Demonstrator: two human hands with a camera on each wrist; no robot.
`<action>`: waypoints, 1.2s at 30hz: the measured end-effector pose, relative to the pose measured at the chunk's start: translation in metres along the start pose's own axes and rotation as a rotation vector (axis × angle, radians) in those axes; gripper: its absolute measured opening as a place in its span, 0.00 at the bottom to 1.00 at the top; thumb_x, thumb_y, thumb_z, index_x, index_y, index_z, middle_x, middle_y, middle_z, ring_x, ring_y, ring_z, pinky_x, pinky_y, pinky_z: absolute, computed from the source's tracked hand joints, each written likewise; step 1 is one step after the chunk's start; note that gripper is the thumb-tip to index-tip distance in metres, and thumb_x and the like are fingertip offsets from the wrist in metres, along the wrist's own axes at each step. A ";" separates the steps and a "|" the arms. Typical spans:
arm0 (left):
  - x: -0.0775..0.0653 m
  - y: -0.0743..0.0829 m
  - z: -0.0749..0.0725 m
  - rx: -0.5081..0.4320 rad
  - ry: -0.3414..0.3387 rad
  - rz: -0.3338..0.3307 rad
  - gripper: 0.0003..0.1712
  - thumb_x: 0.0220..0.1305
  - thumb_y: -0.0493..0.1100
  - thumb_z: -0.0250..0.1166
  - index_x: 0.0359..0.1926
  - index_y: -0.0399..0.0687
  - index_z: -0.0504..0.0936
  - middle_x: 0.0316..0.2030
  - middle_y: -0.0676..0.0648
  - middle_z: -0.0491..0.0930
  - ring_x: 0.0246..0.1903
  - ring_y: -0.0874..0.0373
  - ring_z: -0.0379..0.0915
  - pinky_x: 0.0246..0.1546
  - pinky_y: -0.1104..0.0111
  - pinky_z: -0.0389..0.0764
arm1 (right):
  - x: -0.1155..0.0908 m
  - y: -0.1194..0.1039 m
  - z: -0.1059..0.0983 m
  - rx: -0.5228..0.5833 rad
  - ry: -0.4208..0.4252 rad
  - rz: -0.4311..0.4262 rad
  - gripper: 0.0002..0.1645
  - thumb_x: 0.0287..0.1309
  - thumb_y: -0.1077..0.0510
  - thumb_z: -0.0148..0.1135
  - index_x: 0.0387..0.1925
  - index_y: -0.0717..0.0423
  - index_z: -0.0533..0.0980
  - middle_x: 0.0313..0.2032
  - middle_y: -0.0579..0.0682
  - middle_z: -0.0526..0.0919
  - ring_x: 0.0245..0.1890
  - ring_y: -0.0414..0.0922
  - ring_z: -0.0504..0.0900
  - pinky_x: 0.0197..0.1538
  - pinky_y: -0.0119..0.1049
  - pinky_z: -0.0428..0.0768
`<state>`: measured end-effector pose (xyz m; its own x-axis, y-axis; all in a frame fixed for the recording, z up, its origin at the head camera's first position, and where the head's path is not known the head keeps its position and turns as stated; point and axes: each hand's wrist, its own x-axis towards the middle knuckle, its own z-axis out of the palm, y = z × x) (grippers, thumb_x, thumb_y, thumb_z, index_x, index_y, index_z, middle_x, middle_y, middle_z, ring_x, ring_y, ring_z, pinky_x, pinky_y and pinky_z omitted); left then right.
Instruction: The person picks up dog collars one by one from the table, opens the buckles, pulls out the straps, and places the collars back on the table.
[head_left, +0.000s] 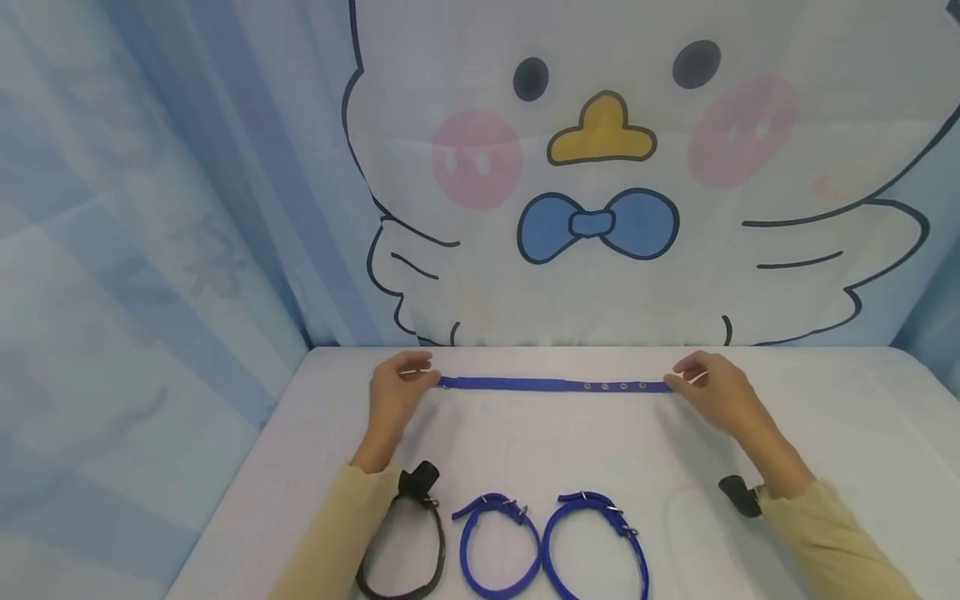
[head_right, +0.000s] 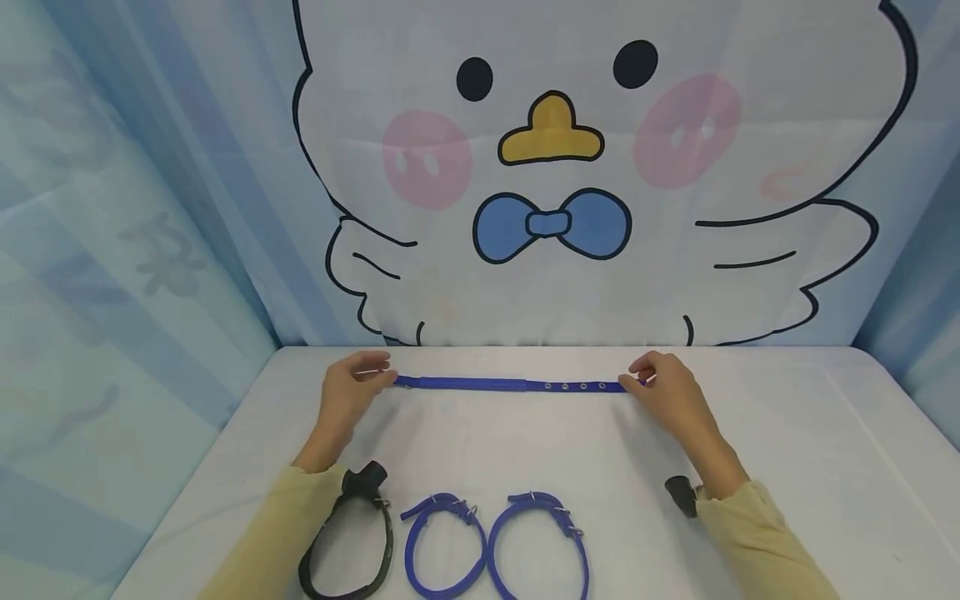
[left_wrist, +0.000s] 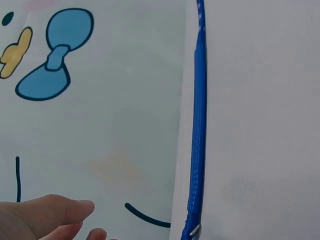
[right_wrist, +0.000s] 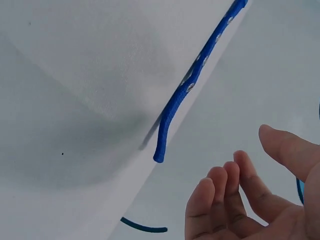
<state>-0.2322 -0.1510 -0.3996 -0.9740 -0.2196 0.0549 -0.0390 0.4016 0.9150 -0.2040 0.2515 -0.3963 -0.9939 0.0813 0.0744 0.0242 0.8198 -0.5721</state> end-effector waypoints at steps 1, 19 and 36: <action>-0.003 0.002 0.001 0.009 -0.006 0.007 0.17 0.61 0.39 0.71 0.52 0.46 0.83 0.50 0.43 0.83 0.51 0.49 0.79 0.53 0.56 0.83 | -0.002 -0.001 0.001 0.000 -0.002 -0.008 0.19 0.66 0.55 0.62 0.48 0.68 0.75 0.43 0.66 0.79 0.43 0.58 0.77 0.43 0.52 0.81; -0.060 0.024 0.019 0.110 -0.189 0.215 0.15 0.61 0.40 0.71 0.49 0.46 0.85 0.43 0.48 0.86 0.45 0.54 0.81 0.48 0.59 0.84 | -0.052 -0.027 0.003 0.023 -0.131 -0.146 0.18 0.65 0.55 0.64 0.48 0.65 0.76 0.36 0.52 0.82 0.39 0.49 0.80 0.37 0.40 0.82; -0.099 0.024 0.050 0.109 -0.487 0.241 0.14 0.59 0.39 0.71 0.47 0.44 0.85 0.40 0.48 0.85 0.38 0.58 0.83 0.33 0.73 0.83 | -0.083 -0.037 0.023 0.043 -0.291 -0.148 0.15 0.63 0.53 0.67 0.45 0.57 0.78 0.29 0.43 0.79 0.32 0.39 0.76 0.34 0.31 0.80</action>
<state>-0.1483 -0.0752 -0.4026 -0.9479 0.3158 0.0430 0.2001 0.4849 0.8513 -0.1248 0.2011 -0.3997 -0.9754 -0.2075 -0.0742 -0.1210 0.7857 -0.6067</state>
